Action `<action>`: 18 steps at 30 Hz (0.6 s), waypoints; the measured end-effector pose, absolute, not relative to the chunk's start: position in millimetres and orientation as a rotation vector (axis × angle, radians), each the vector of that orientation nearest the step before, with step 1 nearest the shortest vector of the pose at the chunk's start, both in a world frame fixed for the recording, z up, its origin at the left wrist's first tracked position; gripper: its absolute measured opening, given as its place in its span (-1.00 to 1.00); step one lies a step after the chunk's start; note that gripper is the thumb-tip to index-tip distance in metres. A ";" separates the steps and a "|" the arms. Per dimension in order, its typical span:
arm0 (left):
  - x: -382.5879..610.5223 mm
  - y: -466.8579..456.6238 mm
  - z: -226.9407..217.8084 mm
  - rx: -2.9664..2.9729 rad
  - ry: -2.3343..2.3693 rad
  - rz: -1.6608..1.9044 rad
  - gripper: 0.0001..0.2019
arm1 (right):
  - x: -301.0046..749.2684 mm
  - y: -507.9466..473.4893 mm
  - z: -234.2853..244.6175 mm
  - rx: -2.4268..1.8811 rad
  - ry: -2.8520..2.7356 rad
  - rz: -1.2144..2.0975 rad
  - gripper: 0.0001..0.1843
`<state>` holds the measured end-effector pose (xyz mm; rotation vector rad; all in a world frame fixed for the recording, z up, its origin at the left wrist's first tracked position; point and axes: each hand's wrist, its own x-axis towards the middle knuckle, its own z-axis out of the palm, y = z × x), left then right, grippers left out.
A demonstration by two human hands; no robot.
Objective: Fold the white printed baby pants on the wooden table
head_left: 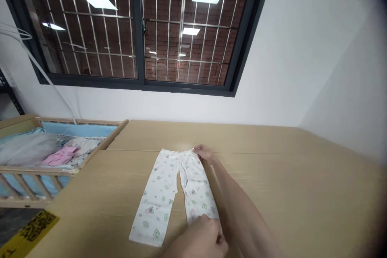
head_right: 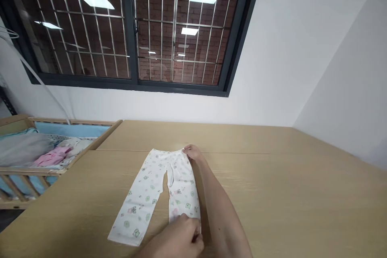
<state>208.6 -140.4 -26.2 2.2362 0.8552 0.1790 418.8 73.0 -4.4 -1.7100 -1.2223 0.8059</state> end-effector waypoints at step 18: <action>26.3 -137.8 -70.8 1.893 1.510 0.844 -0.63 | 288.1 123.1 13.3 -1.513 -1.000 1.022 -0.75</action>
